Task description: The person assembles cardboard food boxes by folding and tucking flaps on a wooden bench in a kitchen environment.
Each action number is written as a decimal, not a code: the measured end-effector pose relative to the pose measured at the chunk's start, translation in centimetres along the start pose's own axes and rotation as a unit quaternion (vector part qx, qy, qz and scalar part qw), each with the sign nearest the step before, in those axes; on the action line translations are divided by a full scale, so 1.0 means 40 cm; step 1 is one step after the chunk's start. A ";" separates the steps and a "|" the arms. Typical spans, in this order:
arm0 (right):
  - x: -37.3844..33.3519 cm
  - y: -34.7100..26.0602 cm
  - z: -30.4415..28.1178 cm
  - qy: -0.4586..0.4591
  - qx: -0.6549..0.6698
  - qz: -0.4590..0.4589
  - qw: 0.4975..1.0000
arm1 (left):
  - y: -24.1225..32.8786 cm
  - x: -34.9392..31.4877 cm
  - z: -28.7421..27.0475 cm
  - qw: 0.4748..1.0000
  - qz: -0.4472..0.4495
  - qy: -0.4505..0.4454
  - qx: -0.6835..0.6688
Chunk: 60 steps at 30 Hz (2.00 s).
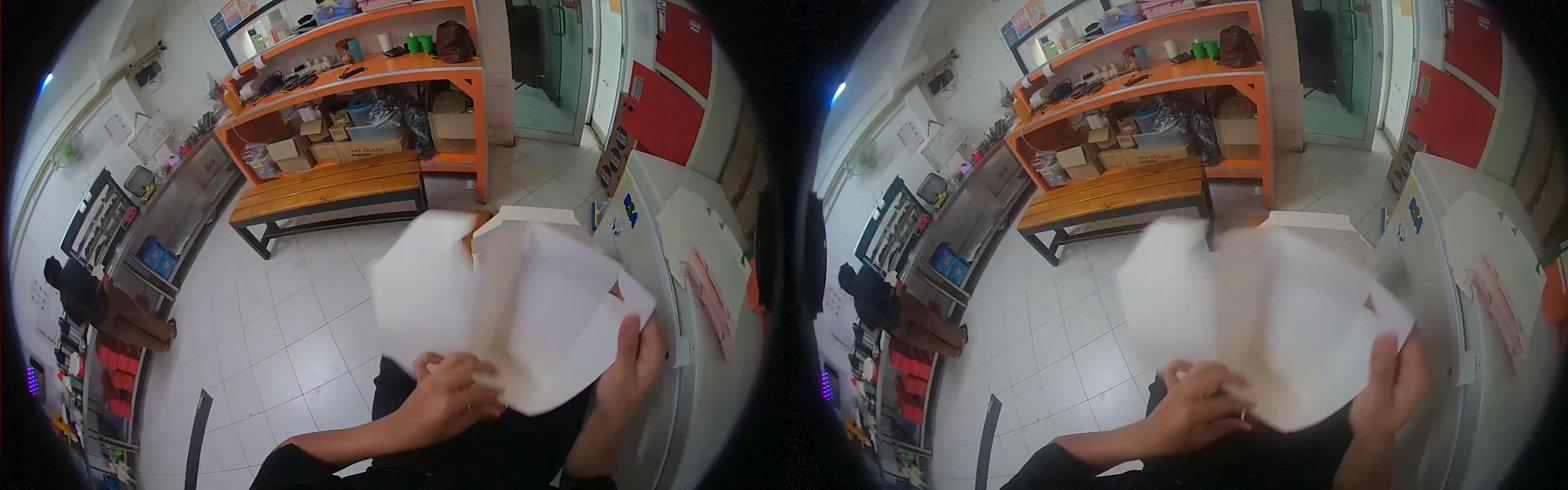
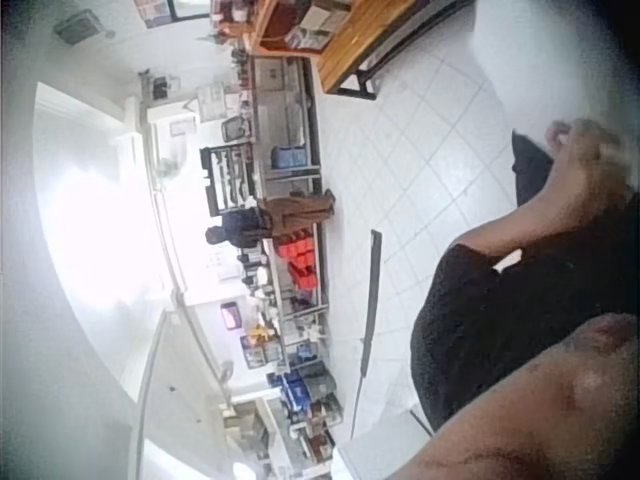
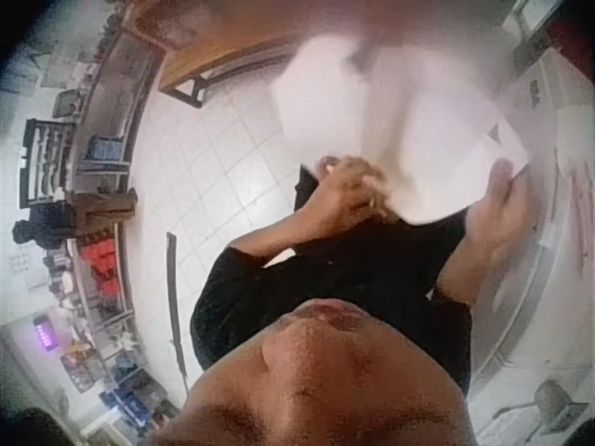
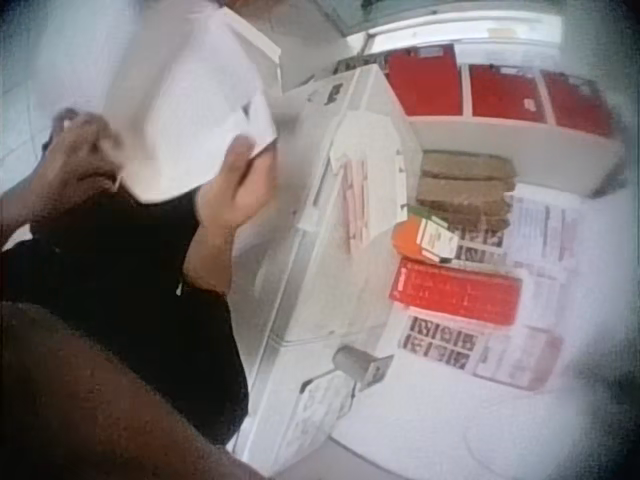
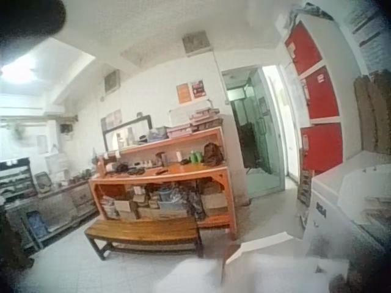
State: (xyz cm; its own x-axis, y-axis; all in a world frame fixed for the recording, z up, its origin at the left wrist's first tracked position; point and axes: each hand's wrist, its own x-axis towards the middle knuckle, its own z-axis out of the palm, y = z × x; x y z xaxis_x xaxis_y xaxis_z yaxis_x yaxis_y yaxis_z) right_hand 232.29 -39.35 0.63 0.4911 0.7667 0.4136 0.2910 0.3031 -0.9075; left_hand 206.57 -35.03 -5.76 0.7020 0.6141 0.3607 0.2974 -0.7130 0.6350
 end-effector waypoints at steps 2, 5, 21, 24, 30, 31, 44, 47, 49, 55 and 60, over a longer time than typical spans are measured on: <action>-0.029 -0.022 0.030 -0.130 0.011 -0.182 0.975 | 0.001 -0.015 -0.035 0.969 -0.065 -0.023 -0.238; -0.054 -0.045 0.064 -0.316 0.004 -0.358 0.878 | 0.028 -0.066 -0.058 0.681 -0.125 0.073 -0.718; -0.065 0.043 0.186 -0.252 -0.092 -0.311 0.912 | 0.047 -0.047 0.018 0.832 -0.153 0.253 -0.470; -0.099 0.063 0.224 -0.175 -0.099 -0.307 0.930 | 0.051 -0.061 0.069 0.853 -0.096 0.283 -0.427; -0.099 0.009 0.198 -0.256 -0.134 -0.326 0.900 | 0.059 0.032 -0.013 0.799 -0.075 0.442 -0.400; -0.086 0.013 0.172 -0.261 -0.129 -0.328 0.899 | 0.046 0.029 -0.045 0.805 -0.060 0.441 -0.393; -0.027 0.109 0.071 -0.207 0.043 -0.222 0.952 | 0.080 0.016 -0.164 0.988 -0.077 0.129 -0.019; -0.016 0.032 0.091 -0.362 -0.025 -0.261 0.894 | 0.053 0.011 -0.141 0.987 -0.004 0.153 -0.050; -0.028 0.013 0.097 -0.328 -0.051 -0.199 0.922 | 0.069 0.004 -0.131 0.989 0.022 0.136 -0.048; -0.020 0.063 0.095 -0.281 -0.077 -0.363 0.885 | 0.066 0.033 -0.080 0.973 0.084 0.214 -0.016; -0.041 -0.045 0.072 -0.374 -0.271 -0.199 0.864 | 0.060 0.070 -0.053 0.990 0.020 0.072 0.120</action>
State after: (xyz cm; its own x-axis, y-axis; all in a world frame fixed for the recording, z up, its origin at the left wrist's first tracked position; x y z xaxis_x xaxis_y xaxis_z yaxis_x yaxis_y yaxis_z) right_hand 228.60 -39.51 1.39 -0.3444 0.8762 0.3371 0.7569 0.4715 -0.4525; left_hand 207.89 -34.30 -1.80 0.6219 0.6129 0.4874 0.4285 -0.7873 0.4433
